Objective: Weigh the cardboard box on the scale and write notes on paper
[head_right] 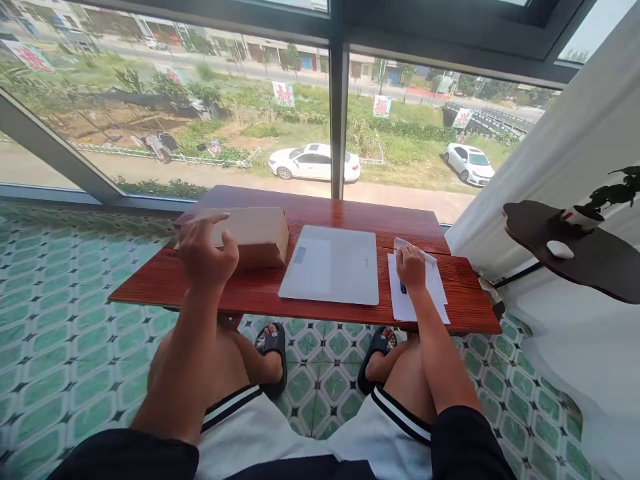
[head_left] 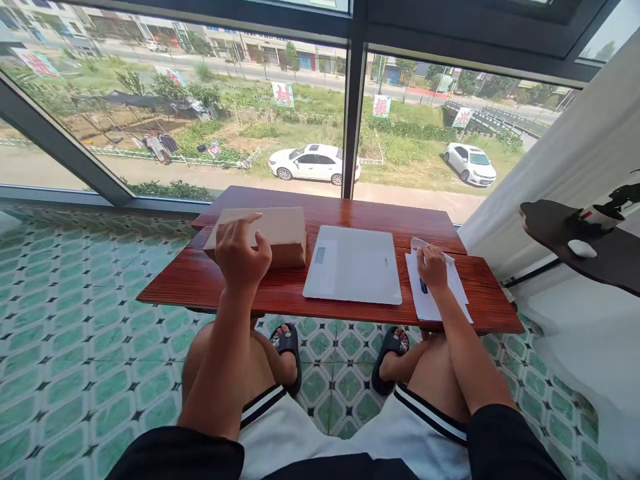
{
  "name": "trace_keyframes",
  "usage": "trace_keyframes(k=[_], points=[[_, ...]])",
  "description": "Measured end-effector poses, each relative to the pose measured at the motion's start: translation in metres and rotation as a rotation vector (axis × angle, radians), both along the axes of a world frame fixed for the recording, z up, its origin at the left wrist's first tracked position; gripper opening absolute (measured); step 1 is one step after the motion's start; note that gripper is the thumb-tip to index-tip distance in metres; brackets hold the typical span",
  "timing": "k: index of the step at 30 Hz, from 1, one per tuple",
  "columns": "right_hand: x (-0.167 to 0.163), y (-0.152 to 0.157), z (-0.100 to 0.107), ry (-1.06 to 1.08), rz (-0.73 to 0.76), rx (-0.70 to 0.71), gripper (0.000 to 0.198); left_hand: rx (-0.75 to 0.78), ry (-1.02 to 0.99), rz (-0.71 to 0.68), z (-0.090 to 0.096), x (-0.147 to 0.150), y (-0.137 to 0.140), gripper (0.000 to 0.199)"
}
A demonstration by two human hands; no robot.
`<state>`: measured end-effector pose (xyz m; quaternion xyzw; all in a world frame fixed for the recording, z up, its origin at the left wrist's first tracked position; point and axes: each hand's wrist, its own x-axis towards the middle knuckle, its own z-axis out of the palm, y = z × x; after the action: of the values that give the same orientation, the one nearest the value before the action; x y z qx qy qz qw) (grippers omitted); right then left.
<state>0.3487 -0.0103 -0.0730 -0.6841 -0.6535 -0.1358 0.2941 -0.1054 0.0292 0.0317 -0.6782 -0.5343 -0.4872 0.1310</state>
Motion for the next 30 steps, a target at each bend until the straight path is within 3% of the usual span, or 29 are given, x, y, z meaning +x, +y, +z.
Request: trace_keyframes(k=[7,12,17,21,25,30], points=[[-0.019,0.006,0.017,0.064,0.075,0.071,0.044,-0.063,-0.232,0.079,-0.014,-0.035,0.004,0.042],[-0.085,0.022,0.042,0.295,0.125,0.095,0.043,-0.193,-0.303,0.127,-0.022,-0.045,0.008,0.053],[-0.175,0.036,0.065,0.508,0.205,-0.041,0.049,-0.229,-0.296,0.155,-0.023,-0.053,0.011,0.057],[-0.232,0.05,0.067,0.663,0.334,-0.161,0.062,-0.229,-0.333,0.203,-0.022,-0.062,0.01,0.057],[-0.268,0.063,0.06,0.741,0.372,-0.267,0.079,-0.307,-0.382,0.239,-0.022,-0.069,0.009,0.061],[-0.294,0.07,0.056,0.794,0.378,-0.416,0.088,-0.513,-0.424,0.258,-0.023,-0.069,0.008,0.067]])
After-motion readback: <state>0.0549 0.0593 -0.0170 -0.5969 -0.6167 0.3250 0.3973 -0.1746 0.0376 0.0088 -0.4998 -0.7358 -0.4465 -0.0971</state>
